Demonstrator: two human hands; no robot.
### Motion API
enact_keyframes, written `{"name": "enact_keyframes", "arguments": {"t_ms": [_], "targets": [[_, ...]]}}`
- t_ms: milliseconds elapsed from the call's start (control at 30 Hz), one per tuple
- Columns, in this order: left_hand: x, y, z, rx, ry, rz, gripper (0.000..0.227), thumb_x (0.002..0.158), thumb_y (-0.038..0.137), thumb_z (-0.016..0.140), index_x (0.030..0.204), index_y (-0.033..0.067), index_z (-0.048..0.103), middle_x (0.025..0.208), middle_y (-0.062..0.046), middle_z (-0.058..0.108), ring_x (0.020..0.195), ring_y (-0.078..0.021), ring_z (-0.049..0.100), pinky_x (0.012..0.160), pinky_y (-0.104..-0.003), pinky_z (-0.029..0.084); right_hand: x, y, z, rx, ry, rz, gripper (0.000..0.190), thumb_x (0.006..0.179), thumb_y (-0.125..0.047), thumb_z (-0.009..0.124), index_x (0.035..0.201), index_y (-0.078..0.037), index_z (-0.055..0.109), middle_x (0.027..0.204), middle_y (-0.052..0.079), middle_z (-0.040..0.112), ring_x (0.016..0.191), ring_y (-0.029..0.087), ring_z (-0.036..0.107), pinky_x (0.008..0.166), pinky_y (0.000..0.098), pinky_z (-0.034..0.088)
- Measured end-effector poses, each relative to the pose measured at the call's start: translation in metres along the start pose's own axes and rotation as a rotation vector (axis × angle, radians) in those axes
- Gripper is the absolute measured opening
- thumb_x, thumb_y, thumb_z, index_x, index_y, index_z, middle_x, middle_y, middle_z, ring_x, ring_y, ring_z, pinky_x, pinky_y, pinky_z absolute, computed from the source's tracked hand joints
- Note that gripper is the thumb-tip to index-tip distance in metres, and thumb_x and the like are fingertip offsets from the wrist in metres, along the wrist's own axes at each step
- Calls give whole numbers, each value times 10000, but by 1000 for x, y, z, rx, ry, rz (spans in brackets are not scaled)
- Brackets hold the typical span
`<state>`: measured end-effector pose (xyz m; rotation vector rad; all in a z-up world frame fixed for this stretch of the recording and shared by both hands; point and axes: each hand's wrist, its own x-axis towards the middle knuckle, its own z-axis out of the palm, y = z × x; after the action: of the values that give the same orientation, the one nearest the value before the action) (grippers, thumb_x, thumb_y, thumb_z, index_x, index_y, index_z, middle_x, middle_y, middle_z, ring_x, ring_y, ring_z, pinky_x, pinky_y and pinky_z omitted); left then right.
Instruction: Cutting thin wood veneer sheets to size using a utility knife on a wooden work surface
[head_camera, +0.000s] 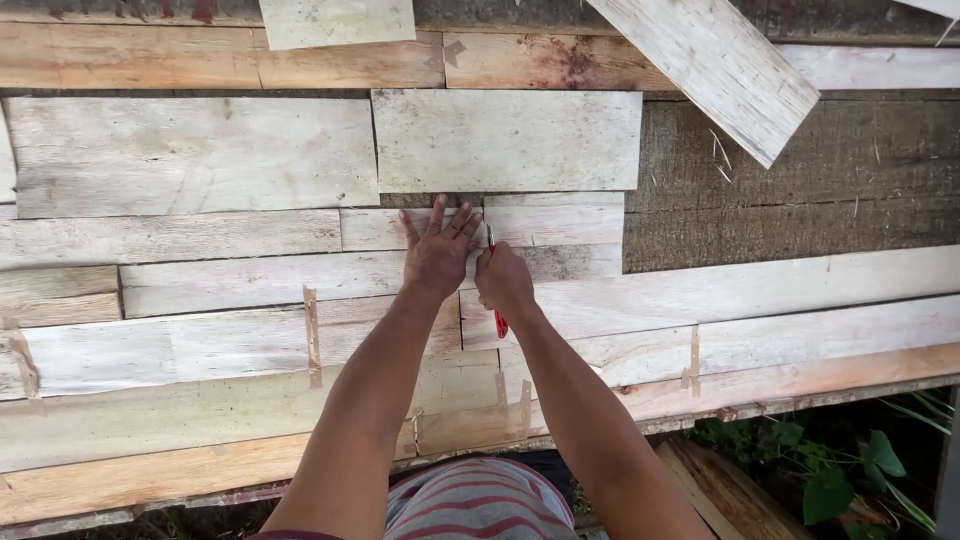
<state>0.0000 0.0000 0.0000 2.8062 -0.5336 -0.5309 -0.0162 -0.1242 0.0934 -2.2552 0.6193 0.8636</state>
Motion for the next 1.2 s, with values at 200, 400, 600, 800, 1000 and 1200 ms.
{"name": "enact_keyframes", "arguments": {"t_ms": [200, 400, 600, 800, 1000, 1200], "targets": [[0, 0, 1, -9, 8, -6, 498, 1092, 437, 410, 1585, 404, 345, 1691, 176, 227, 1593, -266, 102, 1214, -798, 64, 8, 1, 7, -45, 12, -11, 381, 1007, -362, 293, 995, -65, 531, 676, 150, 719, 466, 292, 704, 590, 423, 627], [-3, 5, -15, -29, -51, -25, 507, 1083, 422, 409, 1584, 406, 336, 1698, 191, 203, 1600, -256, 67, 1218, -790, 37, 6, -6, -2, 40, -32, 12, 374, 988, -313, 338, 1012, -20, 570, 647, 163, 708, 418, 269, 686, 517, 395, 633], [-3, 9, -24, -34, -92, -48, 512, 1082, 415, 396, 1588, 406, 323, 1702, 186, 187, 1599, -259, 45, 1203, -802, 7, 2, -3, -2, -30, -89, 13, 383, 1003, -326, 315, 998, -26, 554, 610, 137, 705, 420, 281, 687, 516, 398, 619], [-4, 10, -28, 4, -120, -49, 531, 1100, 384, 400, 1614, 391, 268, 1714, 168, 127, 1596, -276, 23, 1215, -793, 17, -21, -5, -2, -77, -110, 3, 408, 1004, -298, 306, 976, 7, 577, 607, 184, 706, 506, 349, 720, 619, 483, 629], [-3, 8, -22, 42, -128, -35, 547, 1106, 347, 403, 1624, 382, 233, 1720, 151, 89, 1595, -285, 5, 1218, -795, 18, -32, 6, 5, -77, -108, 54, 390, 998, -328, 307, 1003, -41, 570, 611, 146, 713, 497, 326, 719, 661, 428, 628], [-2, 9, -25, 28, -160, -49, 543, 1106, 370, 370, 1623, 400, 208, 1721, 164, 66, 1595, -275, -31, 1209, -796, 18, -29, 34, 12, 55, -82, 67, 337, 966, -364, 361, 992, -98, 565, 594, 99, 712, 427, 236, 699, 504, 355, 614]]}}
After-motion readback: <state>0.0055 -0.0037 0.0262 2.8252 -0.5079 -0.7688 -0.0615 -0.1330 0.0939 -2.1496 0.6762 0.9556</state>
